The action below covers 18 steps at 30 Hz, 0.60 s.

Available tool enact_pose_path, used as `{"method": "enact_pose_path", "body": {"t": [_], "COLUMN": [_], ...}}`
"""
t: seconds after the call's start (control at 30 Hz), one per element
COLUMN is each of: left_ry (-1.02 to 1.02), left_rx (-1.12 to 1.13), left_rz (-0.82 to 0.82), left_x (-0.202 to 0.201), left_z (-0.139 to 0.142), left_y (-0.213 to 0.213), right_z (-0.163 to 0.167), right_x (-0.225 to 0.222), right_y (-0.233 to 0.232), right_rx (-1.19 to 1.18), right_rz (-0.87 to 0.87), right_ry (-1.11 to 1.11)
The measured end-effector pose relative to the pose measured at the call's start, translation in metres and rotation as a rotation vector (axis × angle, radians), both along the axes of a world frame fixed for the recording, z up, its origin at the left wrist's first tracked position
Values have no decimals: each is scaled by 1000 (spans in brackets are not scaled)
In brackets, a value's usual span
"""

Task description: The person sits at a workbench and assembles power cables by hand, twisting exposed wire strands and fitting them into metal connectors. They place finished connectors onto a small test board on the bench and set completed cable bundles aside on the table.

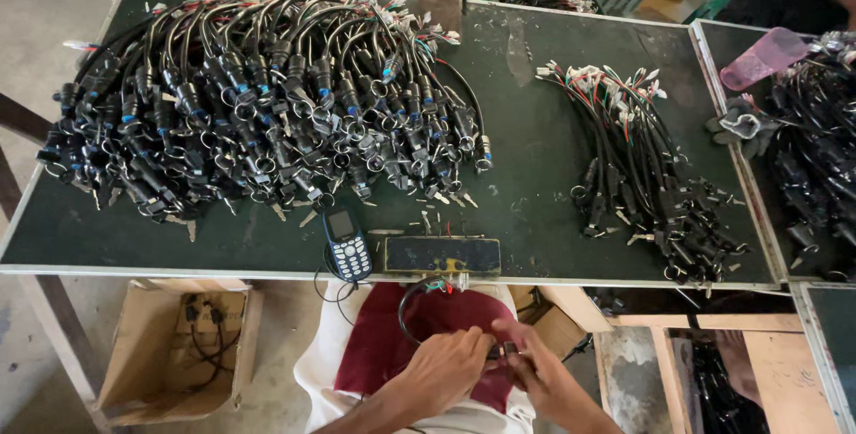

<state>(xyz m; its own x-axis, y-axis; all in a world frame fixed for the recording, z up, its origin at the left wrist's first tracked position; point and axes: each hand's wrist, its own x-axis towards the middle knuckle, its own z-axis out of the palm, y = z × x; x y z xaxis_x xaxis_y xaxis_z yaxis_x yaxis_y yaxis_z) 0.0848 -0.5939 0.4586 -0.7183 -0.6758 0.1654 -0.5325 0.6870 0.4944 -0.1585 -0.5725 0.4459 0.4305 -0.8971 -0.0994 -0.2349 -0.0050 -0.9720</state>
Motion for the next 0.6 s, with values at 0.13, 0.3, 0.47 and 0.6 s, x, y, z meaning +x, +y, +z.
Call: {"method": "enact_pose_path", "body": {"t": [0.13,0.3,0.47,0.6], "left_ry": [43,41,261,418], "left_rx": [-73,170,226,266], "left_rz": [2,-31,103,136], "left_x": [0,4,-1,-7], "left_z": [7,13,21,24], "left_y": [6,7,8,9], "right_z": [-13,-18,59,102], "right_x": [-14,-20,-60,-45], "right_y": [-8,5,-33,-47], "right_rx": [626,-256,-150,-225], "right_rz": [100,134,-243,-640], "right_ry": [24,547,498,-247]}}
